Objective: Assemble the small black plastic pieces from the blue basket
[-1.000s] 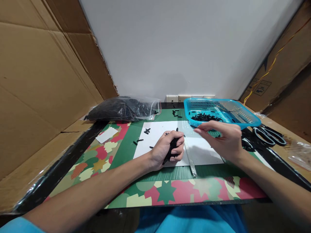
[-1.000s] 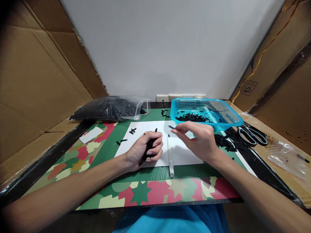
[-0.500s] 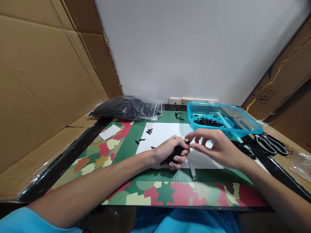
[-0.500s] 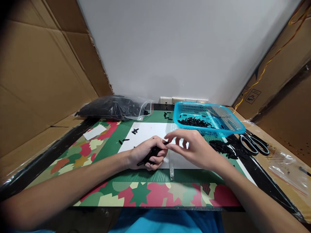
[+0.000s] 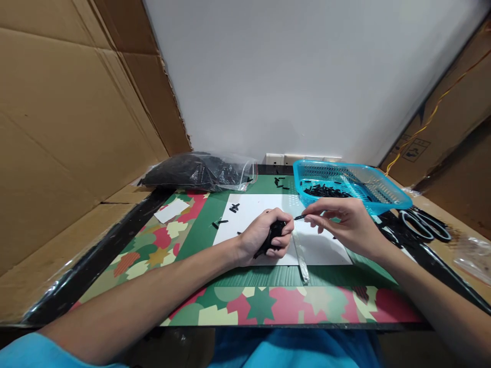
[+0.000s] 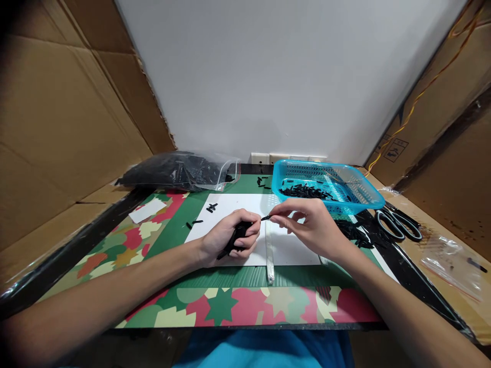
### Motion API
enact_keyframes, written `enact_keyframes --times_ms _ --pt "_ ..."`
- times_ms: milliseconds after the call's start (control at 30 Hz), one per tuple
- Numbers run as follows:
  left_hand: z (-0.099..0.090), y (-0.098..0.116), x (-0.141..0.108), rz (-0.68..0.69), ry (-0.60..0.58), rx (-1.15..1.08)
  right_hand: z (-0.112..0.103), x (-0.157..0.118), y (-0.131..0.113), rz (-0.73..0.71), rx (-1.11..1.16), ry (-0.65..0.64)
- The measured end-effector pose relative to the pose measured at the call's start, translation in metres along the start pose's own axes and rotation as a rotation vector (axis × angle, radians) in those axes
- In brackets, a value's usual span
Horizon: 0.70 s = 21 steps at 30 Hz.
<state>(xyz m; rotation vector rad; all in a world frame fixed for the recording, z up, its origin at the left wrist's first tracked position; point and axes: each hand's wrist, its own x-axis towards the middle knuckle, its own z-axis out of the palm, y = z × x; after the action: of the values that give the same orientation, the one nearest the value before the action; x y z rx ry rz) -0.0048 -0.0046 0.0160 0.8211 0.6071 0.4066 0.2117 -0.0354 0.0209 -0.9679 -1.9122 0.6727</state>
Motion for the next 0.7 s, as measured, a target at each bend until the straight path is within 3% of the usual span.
enact_keyframes --times_ms 200,500,700 --pt "0.0003 -0.0016 0.001 0.077 0.009 0.034 0.0022 -0.0013 -0.0002 -0.005 -0.036 0.01" --pt "-0.0014 -0.0027 0.0032 0.007 0.004 0.035 0.0024 -0.0018 -0.001 -0.044 -0.063 0.056" --pt "0.0004 -0.0019 0.0013 -0.024 0.028 0.019 0.0039 -0.0002 0.0003 -0.044 -0.027 -0.029"
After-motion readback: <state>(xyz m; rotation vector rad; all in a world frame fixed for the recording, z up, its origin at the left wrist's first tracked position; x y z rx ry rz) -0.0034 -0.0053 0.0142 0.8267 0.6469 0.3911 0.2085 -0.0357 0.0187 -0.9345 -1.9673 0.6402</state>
